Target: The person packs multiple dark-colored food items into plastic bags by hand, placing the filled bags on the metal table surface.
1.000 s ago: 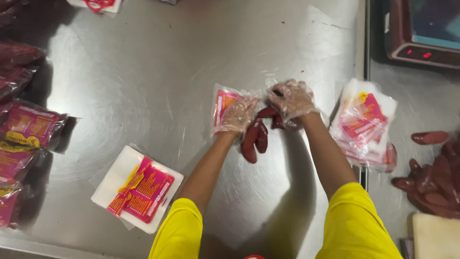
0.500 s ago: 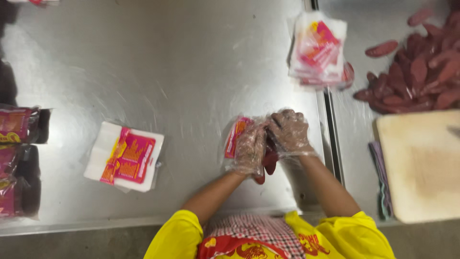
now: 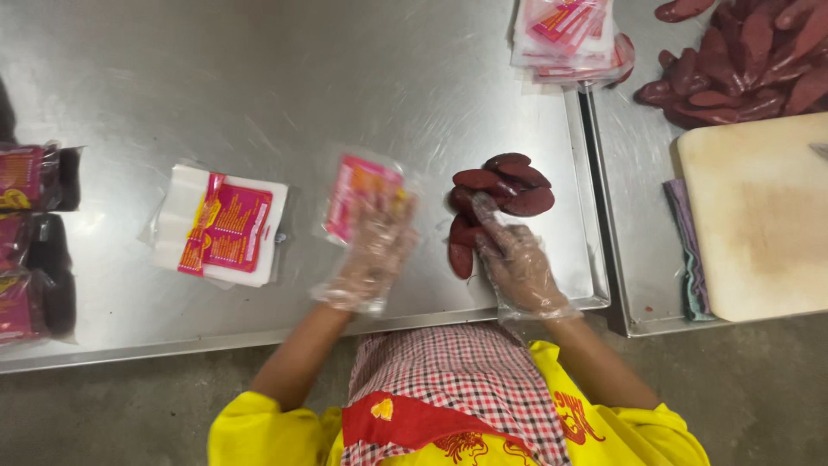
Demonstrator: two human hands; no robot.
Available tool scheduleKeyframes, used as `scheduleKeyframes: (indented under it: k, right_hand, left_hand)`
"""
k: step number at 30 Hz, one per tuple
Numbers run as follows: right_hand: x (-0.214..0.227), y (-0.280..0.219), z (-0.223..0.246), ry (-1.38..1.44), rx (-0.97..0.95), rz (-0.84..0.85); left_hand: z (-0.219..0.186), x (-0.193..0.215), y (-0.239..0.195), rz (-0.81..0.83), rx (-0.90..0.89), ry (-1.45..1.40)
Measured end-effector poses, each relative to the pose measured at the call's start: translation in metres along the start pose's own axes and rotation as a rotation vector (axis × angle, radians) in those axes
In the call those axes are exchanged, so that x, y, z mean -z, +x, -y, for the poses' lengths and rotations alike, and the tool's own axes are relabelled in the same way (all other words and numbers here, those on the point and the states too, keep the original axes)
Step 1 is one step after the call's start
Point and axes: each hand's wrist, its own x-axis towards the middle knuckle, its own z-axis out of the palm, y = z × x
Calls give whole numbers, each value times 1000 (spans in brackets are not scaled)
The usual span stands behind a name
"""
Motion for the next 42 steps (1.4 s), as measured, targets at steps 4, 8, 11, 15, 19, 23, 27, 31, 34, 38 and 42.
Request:
scheduleKeyframes:
  k: [4,8,11,15,19,23,27,31,34,38,42]
  right_hand:
    - [-10,-17,-8,410,-266,-72]
    - [-12,-28,-40,718,-375,-132]
    - [-23,-22,-36,942,-438,-120]
    - [-15,-15,-17,428,-242,-9]
    - [-19,-14,-17,270,12,109]
    - [-46,-18,-21,1104,-553,90]
    - [-54,-9,-35,1136,-530,-12]
    - [-51,-4,-42,1309,-647,74]
    - [-44,-1,-41,1423,-677,94]
    - [-25,-11,-47,1365,-809,271]
    - [-28,-41,-73,1273,-782,422]
  left_hand:
    - [-7,-34,-9,585,131,267]
    - [10,-50,-10,354,70,324]
    - [25,-50,-8,431,64,300]
    - [29,-35,-10,225,209,-156]
    - [20,-29,-13,187,512,-431]
    - [19,-41,-22,145,249,-177]
    - [-8,-57,-34,98,-15,-13]
    - [-45,-108,-29,443,89,-9]
    - [-48,-124,-25,373,3,197]
    - [-54,-113,-20,704,97,197]
    - [-57,-107,-15,432,56,87]
